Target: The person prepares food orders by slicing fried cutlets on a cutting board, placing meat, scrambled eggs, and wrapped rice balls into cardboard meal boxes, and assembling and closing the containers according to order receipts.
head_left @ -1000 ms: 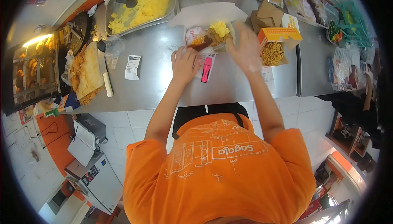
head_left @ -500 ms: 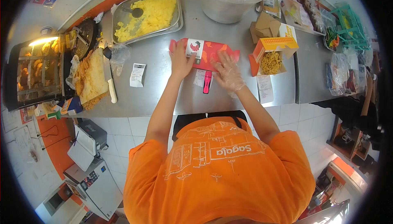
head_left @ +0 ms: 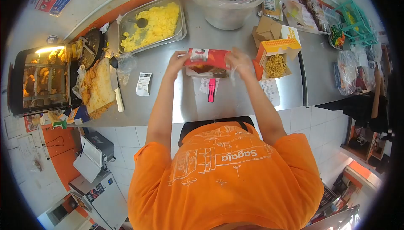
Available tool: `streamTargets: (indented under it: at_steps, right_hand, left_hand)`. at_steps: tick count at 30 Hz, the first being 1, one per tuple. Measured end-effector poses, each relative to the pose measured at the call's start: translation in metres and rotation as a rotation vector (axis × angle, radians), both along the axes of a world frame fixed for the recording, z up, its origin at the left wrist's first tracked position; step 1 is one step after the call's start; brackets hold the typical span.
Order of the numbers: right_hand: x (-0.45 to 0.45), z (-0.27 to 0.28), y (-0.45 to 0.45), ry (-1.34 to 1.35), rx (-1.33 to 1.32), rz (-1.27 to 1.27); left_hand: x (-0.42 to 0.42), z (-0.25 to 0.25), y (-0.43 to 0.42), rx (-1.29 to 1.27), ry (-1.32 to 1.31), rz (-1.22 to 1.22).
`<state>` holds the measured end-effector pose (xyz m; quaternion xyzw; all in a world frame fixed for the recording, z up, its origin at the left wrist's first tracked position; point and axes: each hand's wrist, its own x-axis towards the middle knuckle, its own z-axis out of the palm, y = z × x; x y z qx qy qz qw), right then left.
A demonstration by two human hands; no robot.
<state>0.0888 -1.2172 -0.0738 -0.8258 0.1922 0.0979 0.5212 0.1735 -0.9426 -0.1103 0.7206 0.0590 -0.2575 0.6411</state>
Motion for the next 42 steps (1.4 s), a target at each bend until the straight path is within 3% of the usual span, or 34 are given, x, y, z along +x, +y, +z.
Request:
streamTargets:
  at_steps: [3, 6, 9, 11, 14, 16, 17, 19, 20, 22, 26, 29, 35, 38, 42]
  right_hand:
    - [0.014, 0.017, -0.017, 0.048, -0.161, 0.08]
    - [0.015, -0.011, -0.016, 0.014, -0.052, -0.022]
    - [-0.006, -0.021, 0.0, -0.048, -0.045, -0.041]
    - [-0.011, -0.028, 0.008, -0.009, -0.049, -0.009]
    - [-0.022, -0.065, 0.035, -0.037, -0.495, -0.065]
    - [-0.024, -0.072, 0.034, -0.158, -0.577, -0.006]
    - [-0.025, -0.075, 0.033, -0.218, -0.615, 0.026]
    - [-0.028, -0.047, 0.023, -0.438, -0.817, 0.356]
    - [-0.028, -0.033, 0.017, -0.547, -0.914, 0.525]
    - [-0.016, -0.027, 0.008, -0.468, -0.874, 0.705]
    - [-0.012, -0.013, 0.012, -0.289, -0.928, 0.886]
    - [-0.014, -0.038, 0.004, -0.397, -1.066, 0.913]
    - [-0.027, -0.059, -0.012, -0.674, -0.907, 0.856]
    - [-0.042, -0.024, -0.011, -0.534, -0.819, 0.859]
    - [-0.06, -0.032, -0.008, -0.727, -0.794, 0.585]
  left_hand:
    - [0.006, 0.025, 0.004, 0.091, 0.082, 0.003]
    - [-0.002, 0.015, 0.004, 0.157, 0.072, -0.073]
    - [-0.028, -0.045, 0.001, 0.21, -0.166, -0.072]
    - [-0.047, -0.044, -0.009, 0.4, -0.345, -0.073]
    - [-0.067, -0.032, -0.021, 0.469, -0.419, -0.094]
    - [-0.067, -0.033, -0.022, 0.417, -0.417, -0.103]
    - [-0.065, -0.033, -0.019, 0.586, -0.697, -0.205]
    - [-0.06, -0.017, -0.01, 0.917, -1.256, -0.416]
    - [-0.054, -0.008, -0.008, 0.857, -1.202, -0.57]
    - [-0.039, 0.006, -0.008, 0.722, -1.079, -0.869]
    - [-0.035, -0.001, -0.014, 0.853, -1.152, -0.914]
    - [-0.036, 0.01, -0.015, 0.812, -1.082, -0.922]
    - [-0.045, 0.0, -0.013, 0.671, -1.133, -0.839]
    - [-0.05, 0.005, -0.018, 0.638, -1.071, -0.813]
    - [-0.049, -0.014, -0.027, 0.697, -1.085, -0.73]
